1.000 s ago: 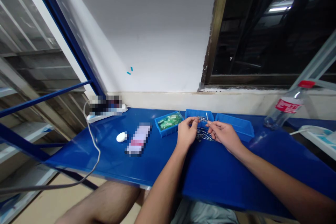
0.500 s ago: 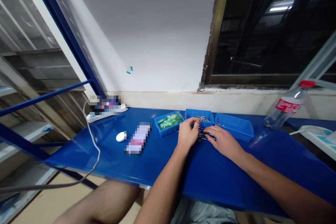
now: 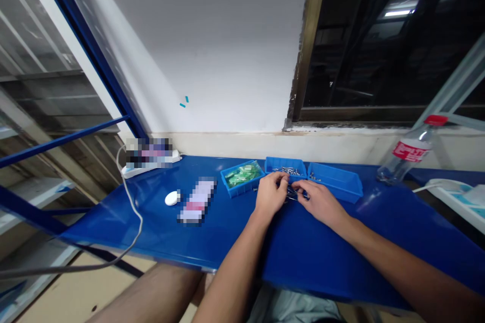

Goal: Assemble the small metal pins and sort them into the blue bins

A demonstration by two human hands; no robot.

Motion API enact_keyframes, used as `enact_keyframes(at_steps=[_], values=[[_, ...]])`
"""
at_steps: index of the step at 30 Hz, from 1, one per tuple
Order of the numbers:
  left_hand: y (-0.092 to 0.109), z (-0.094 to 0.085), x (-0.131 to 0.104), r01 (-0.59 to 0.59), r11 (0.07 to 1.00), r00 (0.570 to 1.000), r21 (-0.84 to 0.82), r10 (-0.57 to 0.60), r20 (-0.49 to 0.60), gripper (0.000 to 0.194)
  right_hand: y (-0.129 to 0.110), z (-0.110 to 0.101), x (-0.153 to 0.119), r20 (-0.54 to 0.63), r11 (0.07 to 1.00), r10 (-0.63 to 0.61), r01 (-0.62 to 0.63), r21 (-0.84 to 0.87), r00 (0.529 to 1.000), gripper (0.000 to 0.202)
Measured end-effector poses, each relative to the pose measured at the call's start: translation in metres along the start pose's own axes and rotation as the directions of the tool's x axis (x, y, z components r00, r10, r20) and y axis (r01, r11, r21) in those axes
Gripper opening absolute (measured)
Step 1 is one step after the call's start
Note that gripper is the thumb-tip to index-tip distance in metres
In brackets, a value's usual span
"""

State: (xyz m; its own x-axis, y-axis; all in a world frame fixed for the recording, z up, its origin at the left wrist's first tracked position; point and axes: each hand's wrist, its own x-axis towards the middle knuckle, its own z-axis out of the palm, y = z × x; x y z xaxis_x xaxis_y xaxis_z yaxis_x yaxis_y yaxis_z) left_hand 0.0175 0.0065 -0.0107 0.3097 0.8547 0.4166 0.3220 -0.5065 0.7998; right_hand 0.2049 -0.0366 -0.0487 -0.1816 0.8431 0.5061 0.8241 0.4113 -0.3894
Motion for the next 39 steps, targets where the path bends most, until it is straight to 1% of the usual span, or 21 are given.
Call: enact_keyframes(at_steps=[3,6,9,11,14,16,17,20,23,25,27,29,30,32,34,36,39], values=[[0.0,0.0,-0.001,-0.019,0.999,1.0,0.029,0.018,0.017,0.023,-0.002,0.0,0.001,-0.03,1.0,-0.004,0.004,0.021,1.0,0.034],[0.002,0.0,-0.002,-0.055,0.995,0.998,0.083,0.053,0.032,0.024,-0.007,-0.002,0.003,-0.088,0.999,-0.007,0.01,0.036,0.996,0.035],[0.003,0.0,-0.004,-0.087,0.986,0.996,0.145,0.083,0.035,0.025,-0.013,-0.008,0.004,-0.139,0.998,-0.012,0.021,0.065,0.99,0.03],[0.005,0.0,-0.006,-0.079,0.983,0.996,0.163,0.073,0.044,0.028,-0.018,-0.013,0.003,-0.171,0.996,-0.008,0.023,0.09,0.985,0.025],[0.007,0.001,-0.01,-0.058,0.988,0.996,0.144,0.047,0.073,0.033,-0.023,-0.017,0.002,-0.219,0.989,0.041,-0.009,0.145,0.975,0.016],[0.008,0.001,-0.013,-0.067,0.991,0.994,0.113,0.056,0.094,0.033,-0.023,-0.015,0.001,-0.23,0.969,0.12,-0.064,0.24,0.966,0.013],[0.008,0.001,-0.015,-0.063,0.994,0.993,0.093,0.054,0.103,0.033,-0.023,-0.013,0.0,-0.232,0.948,0.171,-0.096,0.304,0.958,0.013],[0.008,0.005,-0.018,-0.041,0.999,0.994,0.005,0.041,0.101,0.031,-0.02,-0.004,-0.001,-0.231,0.848,0.323,-0.172,0.502,0.918,0.021],[0.008,0.009,-0.021,0.025,0.996,0.997,-0.089,-0.019,0.075,0.032,-0.021,0.001,0.0,-0.197,0.707,0.458,-0.221,0.672,0.867,0.032],[0.007,0.01,-0.022,0.032,0.99,0.998,-0.134,-0.024,0.064,0.032,-0.022,0.0,0.002,-0.17,0.626,0.527,-0.245,0.741,0.833,0.038],[0.007,0.01,-0.022,-0.008,0.991,0.999,-0.135,0.015,0.051,0.03,-0.023,-0.002,0.003,-0.14,0.595,0.546,-0.265,0.759,0.826,0.042],[0.007,0.007,-0.021,-0.066,0.994,0.997,-0.092,0.07,0.039,0.029,-0.022,-0.006,0.004,-0.115,0.606,0.528,-0.278,0.745,0.842,0.041],[0.008,0.006,-0.021,-0.095,0.993,0.994,-0.063,0.098,0.047,0.029,-0.022,-0.009,0.005,-0.11,0.627,0.511,-0.282,0.726,0.853,0.04],[0.008,0.003,-0.019,-0.132,0.991,0.989,-0.018,0.133,0.061,0.029,-0.021,-0.015,0.009,-0.103,0.695,0.466,-0.291,0.658,0.879,0.033],[0.009,0.001,-0.018,-0.146,0.989,0.988,0.018,0.145,0.059,0.033,-0.02,-0.022,0.017,-0.066,0.774,0.412,-0.311,0.551,0.909,0.029],[0.01,0.0,-0.016,-0.154,0.987,0.985,0.039,0.15,0.081,0.039,-0.019,-0.029,0.026,-0.017,0.826,0.368,-0.319,0.466,0.93,0.034],[0.009,-0.001,-0.013,-0.165,0.986,0.982,0.034,0.161,0.098,0.047,-0.02,-0.032,0.038,0.077,0.855,0.304,-0.308,0.417,0.949,0.041]])
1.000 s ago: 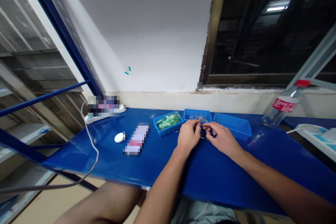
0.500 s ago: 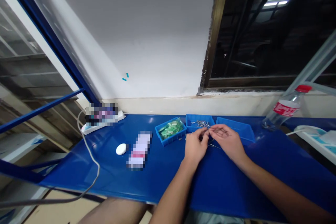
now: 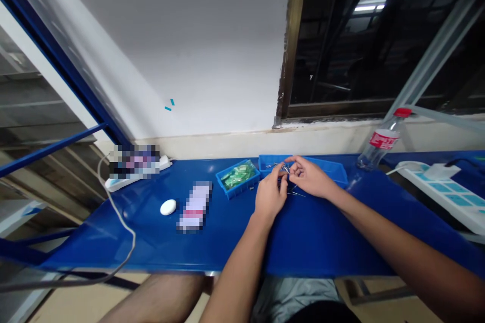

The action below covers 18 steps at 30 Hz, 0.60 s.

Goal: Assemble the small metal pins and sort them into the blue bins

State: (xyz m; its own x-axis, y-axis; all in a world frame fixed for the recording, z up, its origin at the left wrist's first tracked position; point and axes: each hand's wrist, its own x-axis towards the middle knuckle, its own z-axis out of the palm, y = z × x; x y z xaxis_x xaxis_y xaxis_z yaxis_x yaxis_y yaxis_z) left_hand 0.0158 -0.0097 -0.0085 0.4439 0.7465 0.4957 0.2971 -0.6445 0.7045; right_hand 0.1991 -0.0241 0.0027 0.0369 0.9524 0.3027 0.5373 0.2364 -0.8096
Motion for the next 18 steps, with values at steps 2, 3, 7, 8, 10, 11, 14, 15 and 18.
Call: enact_keyframes(at_steps=[2,3,7,8,10,11,14,15,18], values=[[-0.001,-0.001,0.002,0.002,1.0,1.0,0.0,-0.002,-0.015,0.048,-0.001,0.005,0.002,0.026,1.0,-0.028,0.028,0.0,0.999,0.041],[-0.001,-0.002,0.003,0.006,1.0,1.0,0.008,-0.006,-0.023,0.046,-0.001,0.008,0.001,0.005,0.998,-0.055,0.055,-0.007,0.998,0.04],[-0.002,-0.004,0.005,0.066,0.995,0.995,0.076,-0.06,-0.08,0.036,-0.003,0.016,-0.01,-0.176,0.971,-0.216,0.192,-0.145,0.96,0.031],[-0.002,-0.004,0.006,0.079,0.994,0.994,0.075,-0.073,-0.083,0.035,-0.004,0.016,-0.013,-0.205,0.96,-0.248,0.212,-0.18,0.947,0.027],[-0.003,-0.003,0.006,0.103,0.994,0.992,0.041,-0.1,-0.075,0.035,-0.006,0.013,-0.019,-0.22,0.939,-0.301,0.248,-0.239,0.928,0.021],[-0.003,-0.003,0.006,0.114,0.993,0.991,0.005,-0.113,-0.065,0.037,-0.007,0.011,-0.021,-0.209,0.927,-0.324,0.266,-0.263,0.923,0.02],[-0.005,0.0,0.007,0.115,0.982,0.992,-0.152,-0.122,-0.04,0.046,-0.008,0.007,-0.023,-0.208,0.926,-0.337,0.283,-0.251,0.918,0.019],[-0.006,0.001,0.007,0.102,0.974,0.993,-0.204,-0.112,-0.035,0.048,-0.006,0.007,-0.022,-0.225,0.937,-0.32,0.272,-0.219,0.92,0.018],[-0.008,0.003,0.01,0.075,0.953,0.995,-0.294,-0.089,-0.034,0.05,0.0,0.011,-0.018,-0.239,0.964,-0.259,0.233,-0.131,0.936,0.016]])
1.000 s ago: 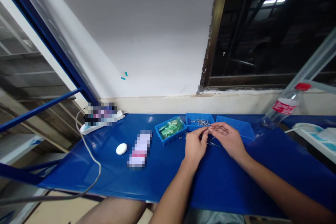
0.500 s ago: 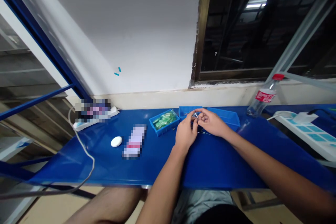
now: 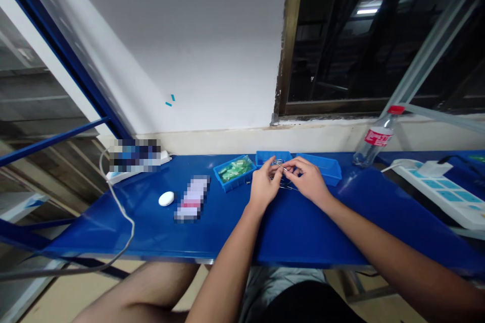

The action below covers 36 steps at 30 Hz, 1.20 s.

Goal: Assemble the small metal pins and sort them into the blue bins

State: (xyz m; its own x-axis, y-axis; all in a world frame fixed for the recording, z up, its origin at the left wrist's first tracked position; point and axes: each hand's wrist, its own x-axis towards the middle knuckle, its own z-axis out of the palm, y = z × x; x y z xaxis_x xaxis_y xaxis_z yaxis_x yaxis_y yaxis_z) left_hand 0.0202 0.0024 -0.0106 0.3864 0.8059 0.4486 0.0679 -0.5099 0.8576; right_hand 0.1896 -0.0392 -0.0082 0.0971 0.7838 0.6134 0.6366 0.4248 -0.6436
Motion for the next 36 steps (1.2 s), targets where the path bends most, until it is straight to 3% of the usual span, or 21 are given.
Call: enact_keyframes(at_steps=[6,11,15,17,20,23,26,28,32,36], values=[[-0.003,-0.002,0.002,0.042,0.997,0.999,0.071,-0.041,-0.02,0.053,0.005,0.007,0.001,0.095,0.998,0.051,-0.053,0.016,0.994,0.017],[-0.004,-0.007,-0.001,-0.015,0.969,1.0,0.247,0.008,0.026,0.061,-0.005,0.003,0.001,0.16,0.999,0.037,-0.035,-0.015,0.986,0.009],[0.002,-0.007,-0.003,-0.053,0.946,0.997,0.321,0.034,0.064,0.061,-0.006,-0.001,0.002,0.16,0.998,0.032,-0.024,-0.055,0.987,0.019],[0.006,-0.006,-0.002,-0.071,0.96,0.997,0.27,0.057,0.06,0.058,-0.003,-0.003,0.003,0.113,0.998,0.056,-0.052,-0.037,0.992,0.026],[0.009,-0.007,0.002,-0.049,0.987,0.998,0.154,0.056,-0.042,0.051,0.002,-0.002,0.004,0.087,0.984,0.158,-0.165,0.072,0.983,0.033],[0.006,-0.008,0.006,-0.01,1.0,0.992,0.002,0.01,-0.126,0.047,0.004,0.003,0.001,0.207,0.926,0.264,-0.308,0.22,0.942,0.04],[0.0,-0.008,0.009,-0.002,0.981,0.992,-0.196,-0.022,-0.12,0.052,0.004,0.011,-0.001,0.332,0.865,0.276,-0.384,0.324,0.902,0.043],[-0.003,-0.007,0.009,-0.005,0.959,0.99,-0.282,-0.035,-0.137,0.055,0.005,0.015,-0.001,0.345,0.835,0.285,-0.409,0.37,0.894,0.045],[-0.004,-0.007,0.009,-0.011,0.954,0.968,-0.299,-0.064,-0.242,0.049,0.009,0.02,0.007,0.261,0.787,0.361,-0.442,0.431,0.895,0.046],[-0.004,-0.011,0.009,-0.029,0.968,0.953,-0.248,-0.048,-0.301,0.046,0.012,0.02,0.014,0.224,0.823,0.423,-0.475,0.31,0.878,0.046]])
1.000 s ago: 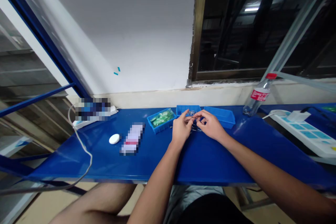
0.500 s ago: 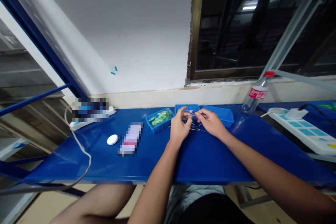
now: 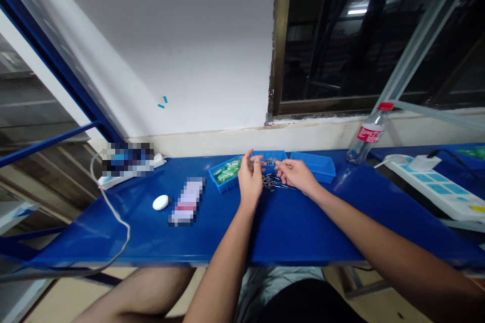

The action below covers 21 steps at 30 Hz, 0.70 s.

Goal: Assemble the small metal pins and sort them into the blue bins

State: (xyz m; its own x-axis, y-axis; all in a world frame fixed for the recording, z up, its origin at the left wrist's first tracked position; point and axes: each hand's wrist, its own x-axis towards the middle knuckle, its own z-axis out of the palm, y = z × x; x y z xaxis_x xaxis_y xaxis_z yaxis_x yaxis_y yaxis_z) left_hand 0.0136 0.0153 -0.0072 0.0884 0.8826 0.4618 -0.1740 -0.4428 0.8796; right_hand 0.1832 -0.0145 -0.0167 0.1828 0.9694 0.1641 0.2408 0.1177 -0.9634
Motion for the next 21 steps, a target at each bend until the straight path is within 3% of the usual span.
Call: enact_keyframes(at_steps=[4,7,9,13,17,21], values=[[0.0,-0.001,0.001,-0.005,1.0,1.0,0.015,0.005,-0.007,0.044,0.001,-0.001,-0.006,0.043,0.927,-0.231,0.233,-0.293,0.972,0.028],[0.001,-0.001,0.001,-0.004,1.0,1.0,0.021,0.004,-0.001,0.043,0.004,-0.002,-0.011,0.19,0.749,-0.427,0.463,-0.474,0.884,0.012],[0.002,0.0,0.0,0.004,1.0,1.0,0.028,-0.004,0.002,0.044,0.007,-0.003,-0.011,0.288,0.636,-0.468,0.545,-0.547,0.835,0.016],[0.002,-0.001,-0.001,0.013,0.998,1.0,0.054,-0.013,0.009,0.045,0.011,-0.003,-0.009,0.356,0.549,-0.388,0.524,-0.651,0.85,0.022],[0.0,0.0,-0.002,0.0,0.992,0.999,0.123,-0.005,0.039,0.044,0.008,-0.001,-0.009,0.31,0.531,-0.34,0.453,-0.717,0.888,0.02],[-0.001,0.0,-0.004,-0.012,0.98,0.996,0.201,-0.006,0.087,0.042,0.005,0.0,-0.011,0.298,0.533,-0.338,0.442,-0.721,0.893,0.019]])
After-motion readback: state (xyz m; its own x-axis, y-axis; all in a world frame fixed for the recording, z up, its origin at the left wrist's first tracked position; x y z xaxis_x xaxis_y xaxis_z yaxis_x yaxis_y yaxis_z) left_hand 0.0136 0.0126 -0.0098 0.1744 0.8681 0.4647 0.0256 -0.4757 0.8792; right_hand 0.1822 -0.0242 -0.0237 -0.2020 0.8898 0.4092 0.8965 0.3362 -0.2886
